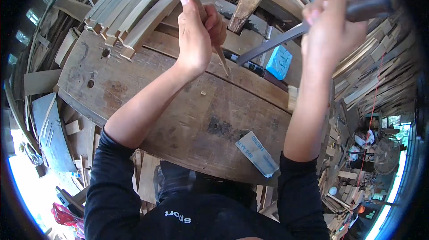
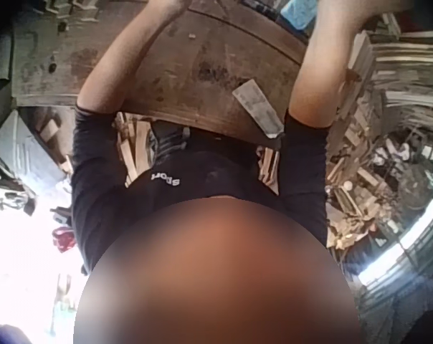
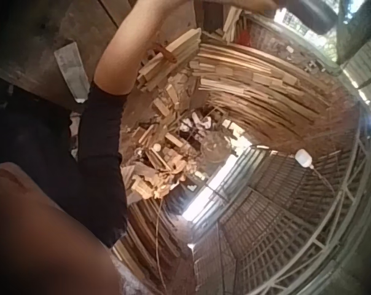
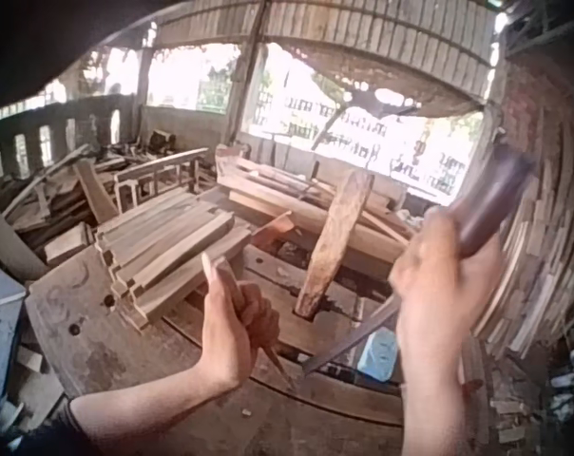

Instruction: Chisel and sand a small piece of wood at a workbench.

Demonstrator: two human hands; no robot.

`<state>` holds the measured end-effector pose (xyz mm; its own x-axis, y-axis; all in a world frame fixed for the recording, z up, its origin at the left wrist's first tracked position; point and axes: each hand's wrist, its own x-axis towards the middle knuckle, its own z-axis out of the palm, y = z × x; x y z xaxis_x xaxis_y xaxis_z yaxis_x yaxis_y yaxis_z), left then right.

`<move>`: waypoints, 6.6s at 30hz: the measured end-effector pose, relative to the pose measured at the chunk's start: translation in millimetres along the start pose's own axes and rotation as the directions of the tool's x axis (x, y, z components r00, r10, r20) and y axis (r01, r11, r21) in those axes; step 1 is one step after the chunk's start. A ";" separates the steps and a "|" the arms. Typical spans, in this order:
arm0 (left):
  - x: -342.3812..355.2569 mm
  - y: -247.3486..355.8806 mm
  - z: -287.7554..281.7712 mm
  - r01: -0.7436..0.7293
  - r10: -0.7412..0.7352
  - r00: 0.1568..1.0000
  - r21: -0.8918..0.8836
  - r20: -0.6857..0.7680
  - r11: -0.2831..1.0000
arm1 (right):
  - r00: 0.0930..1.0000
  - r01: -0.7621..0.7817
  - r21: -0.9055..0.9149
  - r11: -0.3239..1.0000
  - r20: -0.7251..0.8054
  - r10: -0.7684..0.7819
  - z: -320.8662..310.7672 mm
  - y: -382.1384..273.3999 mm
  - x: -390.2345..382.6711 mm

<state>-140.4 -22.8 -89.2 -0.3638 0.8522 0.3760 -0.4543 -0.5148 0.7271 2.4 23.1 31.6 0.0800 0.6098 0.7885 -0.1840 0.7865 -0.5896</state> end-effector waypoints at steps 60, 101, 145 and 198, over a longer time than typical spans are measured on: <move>-3.4 0.6 7.2 0.050 -0.051 0.998 -0.037 -0.032 0.998 | 0.998 0.056 0.039 0.998 0.004 -0.056 1.7 -18.5 -5.7; -1.4 -0.2 4.9 0.059 -0.060 0.998 -0.037 -0.019 0.998 | 0.973 -0.127 0.137 0.982 0.208 0.096 16.1 7.4 -35.2; 0.9 -4.1 2.3 0.062 -0.060 0.994 -0.027 0.087 0.998 | 0.909 -0.143 0.144 0.979 0.409 0.073 13.6 44.0 -34.0; 12.3 12.3 -4.1 0.279 -0.257 0.952 -0.123 0.168 0.952 | 0.959 -0.281 0.299 0.912 0.118 0.256 -142.6 -69.9 -82.2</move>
<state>-153.8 -19.0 -78.0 -0.0931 0.9591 0.2672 -0.6344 -0.2640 0.7265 148.4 -68.1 -17.0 -0.0861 0.7751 0.6259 -0.4836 0.5168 -0.7064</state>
